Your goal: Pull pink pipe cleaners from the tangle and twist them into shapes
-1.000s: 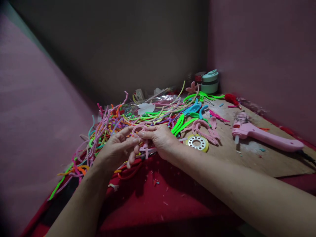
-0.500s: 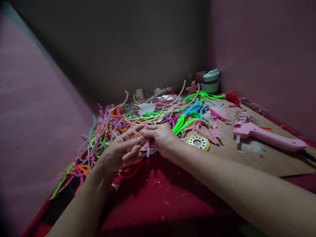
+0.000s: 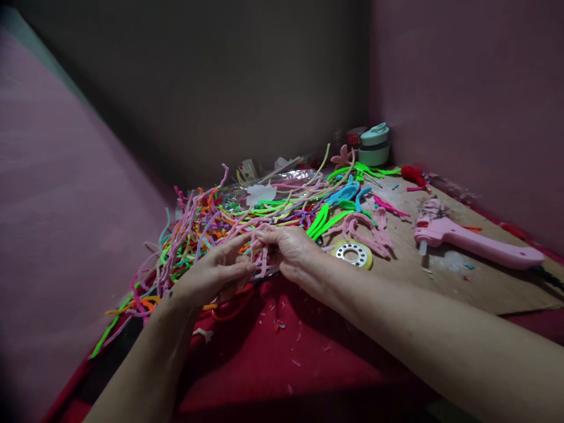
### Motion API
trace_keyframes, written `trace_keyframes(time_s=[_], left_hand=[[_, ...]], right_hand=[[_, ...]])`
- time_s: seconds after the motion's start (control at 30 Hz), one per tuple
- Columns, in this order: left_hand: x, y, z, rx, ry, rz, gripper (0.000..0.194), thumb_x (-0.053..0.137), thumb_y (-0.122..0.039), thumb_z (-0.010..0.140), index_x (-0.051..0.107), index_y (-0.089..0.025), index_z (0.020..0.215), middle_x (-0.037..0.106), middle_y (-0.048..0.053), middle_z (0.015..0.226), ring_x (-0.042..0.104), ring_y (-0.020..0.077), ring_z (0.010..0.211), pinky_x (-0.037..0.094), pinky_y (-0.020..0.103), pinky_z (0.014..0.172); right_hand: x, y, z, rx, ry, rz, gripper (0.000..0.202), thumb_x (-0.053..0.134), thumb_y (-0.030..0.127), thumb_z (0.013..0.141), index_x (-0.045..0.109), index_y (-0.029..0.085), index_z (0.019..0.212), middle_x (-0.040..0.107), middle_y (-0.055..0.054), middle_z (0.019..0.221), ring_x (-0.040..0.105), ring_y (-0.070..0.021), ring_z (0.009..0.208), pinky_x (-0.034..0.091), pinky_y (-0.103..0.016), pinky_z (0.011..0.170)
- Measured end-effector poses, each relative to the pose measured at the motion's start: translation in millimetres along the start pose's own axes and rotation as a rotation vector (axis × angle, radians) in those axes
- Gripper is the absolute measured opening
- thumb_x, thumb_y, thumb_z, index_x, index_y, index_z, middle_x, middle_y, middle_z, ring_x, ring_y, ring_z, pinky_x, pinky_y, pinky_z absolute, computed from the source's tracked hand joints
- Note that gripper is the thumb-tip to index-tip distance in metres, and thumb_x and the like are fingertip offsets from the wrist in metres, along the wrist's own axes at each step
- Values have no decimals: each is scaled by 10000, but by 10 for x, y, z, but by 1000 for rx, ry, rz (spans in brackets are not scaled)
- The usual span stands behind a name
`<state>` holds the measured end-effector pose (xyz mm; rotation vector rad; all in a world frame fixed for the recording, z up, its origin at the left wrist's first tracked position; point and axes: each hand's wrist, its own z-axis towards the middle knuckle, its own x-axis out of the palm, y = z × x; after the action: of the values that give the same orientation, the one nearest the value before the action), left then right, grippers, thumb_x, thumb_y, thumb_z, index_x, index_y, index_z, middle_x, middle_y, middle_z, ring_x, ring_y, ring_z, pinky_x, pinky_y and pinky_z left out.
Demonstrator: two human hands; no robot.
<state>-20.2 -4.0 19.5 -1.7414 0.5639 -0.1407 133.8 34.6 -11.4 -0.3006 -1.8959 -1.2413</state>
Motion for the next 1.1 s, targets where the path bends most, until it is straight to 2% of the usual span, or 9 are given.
trace_keyframes(time_s=[0.13, 0.2, 0.3, 0.4, 0.53, 0.67, 0.87, 1.0, 1.1], left_hand=[[-37, -35, -47, -37, 46, -22, 667, 596, -266, 767, 288, -202, 1355, 548, -44, 506, 369, 35, 259, 266, 114, 259], [-43, -52, -53, -37, 29, -10, 577, 597, -267, 762, 372, -182, 1287, 543, -47, 498, 382, 39, 266, 270, 114, 264], [-39, -86, -44, -41, -37, 89, 273, 593, -286, 753, 560, -140, 982, 526, -47, 484, 404, 39, 301, 286, 120, 291], [-34, -118, -34, -18, -123, 164, 163, 650, -259, 692, 599, -126, 773, 547, -37, 536, 448, 30, 371, 325, 122, 347], [-8, -91, -2, 44, -213, -124, 231, 689, -258, 670, 576, -152, 842, 519, -60, 521, 447, 30, 361, 306, 112, 327], [63, 5, 84, 83, -115, -388, 175, 613, -285, 756, 532, -136, 801, 527, -37, 489, 419, 39, 312, 326, 127, 290], [118, 89, 135, 143, -117, -290, 139, 571, -246, 795, 525, -121, 754, 603, 7, 522, 528, 81, 380, 432, 163, 373], [102, 75, 101, 131, -106, -195, 148, 582, -236, 782, 520, -123, 709, 595, -1, 469, 523, 86, 350, 421, 160, 362], [72, 72, 99, 115, -96, -211, 126, 612, -210, 749, 539, -119, 702, 593, -12, 486, 525, 89, 343, 423, 167, 340]], right_hand=[[24, 6, -9, -17, -29, 10, 145, 542, 83, 719, 576, 124, 584, 548, 6, 507, 486, -97, 479, 403, -265, 534], [32, 15, -13, -47, -37, -14, 171, 547, 84, 715, 576, 122, 551, 545, 6, 503, 466, -84, 477, 392, -252, 540], [27, 22, -14, -95, -15, -125, 190, 565, 103, 700, 581, 117, 512, 549, -8, 506, 441, -75, 471, 357, -242, 522], [21, 21, -17, -117, 32, -167, 156, 607, 151, 681, 591, 122, 528, 561, -16, 527, 461, -84, 491, 364, -250, 539], [30, 14, -24, -119, 40, -129, 118, 658, 175, 649, 593, 136, 559, 565, -11, 545, 477, -95, 505, 380, -263, 552], [19, -4, -25, -156, 72, -163, 92, 659, 176, 656, 609, 131, 593, 567, -5, 549, 469, -82, 491, 354, -244, 522], [-35, -46, -1, -194, 105, -246, 235, 625, 317, 714, 580, 139, 567, 549, -4, 502, 446, -86, 440, 332, -248, 471], [-9, -58, -10, -211, 39, -173, 229, 624, 242, 689, 553, 135, 499, 516, 13, 458, 429, -70, 408, 338, -229, 439], [35, -59, -35, -148, -9, -100, 213, 586, 190, 688, 544, 129, 488, 527, 4, 464, 461, -81, 414, 382, -237, 455]])
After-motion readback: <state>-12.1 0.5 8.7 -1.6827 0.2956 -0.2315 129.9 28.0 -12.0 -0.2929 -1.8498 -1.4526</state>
